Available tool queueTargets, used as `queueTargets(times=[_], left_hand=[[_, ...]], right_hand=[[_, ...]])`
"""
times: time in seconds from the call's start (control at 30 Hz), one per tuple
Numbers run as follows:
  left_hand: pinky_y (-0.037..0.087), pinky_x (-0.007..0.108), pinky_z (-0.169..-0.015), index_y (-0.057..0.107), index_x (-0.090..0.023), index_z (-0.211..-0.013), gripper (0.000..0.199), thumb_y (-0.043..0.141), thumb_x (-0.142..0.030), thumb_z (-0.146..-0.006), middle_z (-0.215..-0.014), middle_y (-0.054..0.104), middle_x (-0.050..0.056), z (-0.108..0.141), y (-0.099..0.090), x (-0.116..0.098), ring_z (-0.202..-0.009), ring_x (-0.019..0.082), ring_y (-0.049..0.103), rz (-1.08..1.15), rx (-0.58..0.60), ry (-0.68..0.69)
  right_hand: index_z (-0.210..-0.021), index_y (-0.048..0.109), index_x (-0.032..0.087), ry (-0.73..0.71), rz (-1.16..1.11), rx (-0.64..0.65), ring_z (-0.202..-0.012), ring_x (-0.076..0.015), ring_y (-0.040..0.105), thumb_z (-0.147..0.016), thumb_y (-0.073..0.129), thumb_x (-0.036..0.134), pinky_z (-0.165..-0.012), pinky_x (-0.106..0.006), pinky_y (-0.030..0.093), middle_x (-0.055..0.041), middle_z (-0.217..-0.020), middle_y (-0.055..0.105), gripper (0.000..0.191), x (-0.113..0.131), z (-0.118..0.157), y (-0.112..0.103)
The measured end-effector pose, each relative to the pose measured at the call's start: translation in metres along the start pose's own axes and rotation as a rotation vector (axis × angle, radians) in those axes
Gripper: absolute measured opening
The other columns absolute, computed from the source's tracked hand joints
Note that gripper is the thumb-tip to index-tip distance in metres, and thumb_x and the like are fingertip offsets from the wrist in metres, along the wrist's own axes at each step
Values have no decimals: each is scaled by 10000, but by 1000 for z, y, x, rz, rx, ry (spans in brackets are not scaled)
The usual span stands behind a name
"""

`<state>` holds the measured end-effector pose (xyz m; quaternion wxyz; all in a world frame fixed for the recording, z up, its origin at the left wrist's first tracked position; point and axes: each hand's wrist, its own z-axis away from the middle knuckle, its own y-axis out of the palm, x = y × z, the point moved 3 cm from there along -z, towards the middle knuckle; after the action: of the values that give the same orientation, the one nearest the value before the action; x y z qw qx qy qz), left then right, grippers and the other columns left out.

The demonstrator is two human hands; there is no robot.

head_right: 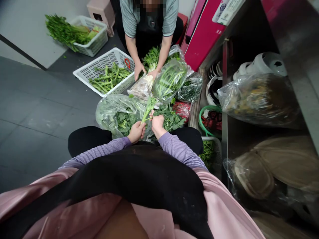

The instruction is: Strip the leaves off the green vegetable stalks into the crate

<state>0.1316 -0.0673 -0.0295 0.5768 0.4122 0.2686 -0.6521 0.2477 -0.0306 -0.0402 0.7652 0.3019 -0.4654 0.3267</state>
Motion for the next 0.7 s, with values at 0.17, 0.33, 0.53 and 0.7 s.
queueTargets(times=[0.17, 0.33, 0.53, 0.7], left_hand=[[226, 179, -325, 458, -176, -788, 244, 553, -390, -859, -492, 406, -77, -13, -5, -3, -326, 41, 313, 180, 32, -139], [262, 193, -373, 431, -168, -715, 317, 363, -366, -954, -475, 351, -51, -30, -27, -25, -372, 50, 298, 399, 22, -260], [313, 191, -372, 508, -168, -885, 265, 381, -395, -932, -596, 402, -35, -17, -28, -29, -384, 68, 364, 583, 593, -281], [186, 174, -279, 542, -158, -897, 395, 258, -430, -943, -524, 335, -45, -9, -25, -20, -297, 67, 256, 585, 759, -396]], right_hand=[[-671, 566, 206, -360, 269, 198, -697, -142, 560, -671, 687, 311, -655, -265, 478, -22, -712, 623, 160, 12, 29, -4], [-793, 564, 230, -374, 438, 385, -729, -160, 556, -717, 614, 242, -709, -294, 486, -10, -720, 607, 91, 5, 41, -21], [-756, 539, 176, 202, 644, -20, -506, -127, 489, -726, 637, 251, -518, -275, 450, 18, -564, 522, 127, 5, -36, -84], [-693, 565, 171, 217, 598, 153, -533, -125, 527, -649, 756, 364, -505, -248, 428, -15, -608, 578, 275, 20, -44, -64]])
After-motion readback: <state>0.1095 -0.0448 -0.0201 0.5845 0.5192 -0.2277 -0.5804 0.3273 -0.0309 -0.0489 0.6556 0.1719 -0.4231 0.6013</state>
